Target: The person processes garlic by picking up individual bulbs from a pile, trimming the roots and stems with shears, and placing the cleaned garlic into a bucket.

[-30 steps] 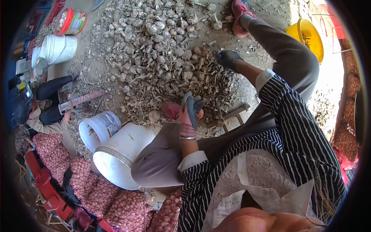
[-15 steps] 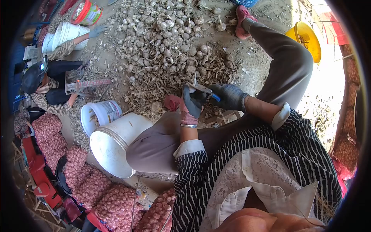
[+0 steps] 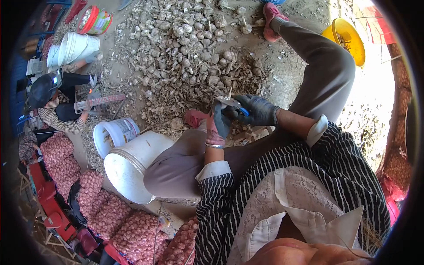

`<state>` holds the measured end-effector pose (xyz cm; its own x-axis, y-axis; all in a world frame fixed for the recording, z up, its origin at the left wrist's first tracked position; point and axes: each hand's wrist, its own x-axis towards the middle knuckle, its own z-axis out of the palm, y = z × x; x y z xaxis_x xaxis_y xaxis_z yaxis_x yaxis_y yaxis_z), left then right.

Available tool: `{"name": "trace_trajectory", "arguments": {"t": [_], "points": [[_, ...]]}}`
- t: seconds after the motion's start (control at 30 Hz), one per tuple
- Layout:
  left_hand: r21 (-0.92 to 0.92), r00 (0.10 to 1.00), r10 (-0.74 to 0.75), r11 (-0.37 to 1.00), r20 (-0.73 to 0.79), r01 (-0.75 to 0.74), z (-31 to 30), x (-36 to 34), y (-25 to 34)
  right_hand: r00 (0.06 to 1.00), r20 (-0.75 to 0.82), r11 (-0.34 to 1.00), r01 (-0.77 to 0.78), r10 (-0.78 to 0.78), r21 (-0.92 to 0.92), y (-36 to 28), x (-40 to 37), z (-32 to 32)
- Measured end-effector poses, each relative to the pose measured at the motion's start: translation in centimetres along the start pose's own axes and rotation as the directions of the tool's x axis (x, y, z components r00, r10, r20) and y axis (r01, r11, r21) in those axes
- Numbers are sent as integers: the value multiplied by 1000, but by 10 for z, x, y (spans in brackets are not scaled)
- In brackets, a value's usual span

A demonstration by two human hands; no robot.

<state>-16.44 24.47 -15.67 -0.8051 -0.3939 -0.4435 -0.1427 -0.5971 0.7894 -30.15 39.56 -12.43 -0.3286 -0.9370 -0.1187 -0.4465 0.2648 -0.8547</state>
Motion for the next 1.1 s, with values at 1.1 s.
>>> {"name": "trace_trajectory", "arguments": {"t": [1.1], "points": [[-766,890,343,470,-299,-438,-175,-111,99,737,190,530,-616,648,583,33,-3,-41]]}}
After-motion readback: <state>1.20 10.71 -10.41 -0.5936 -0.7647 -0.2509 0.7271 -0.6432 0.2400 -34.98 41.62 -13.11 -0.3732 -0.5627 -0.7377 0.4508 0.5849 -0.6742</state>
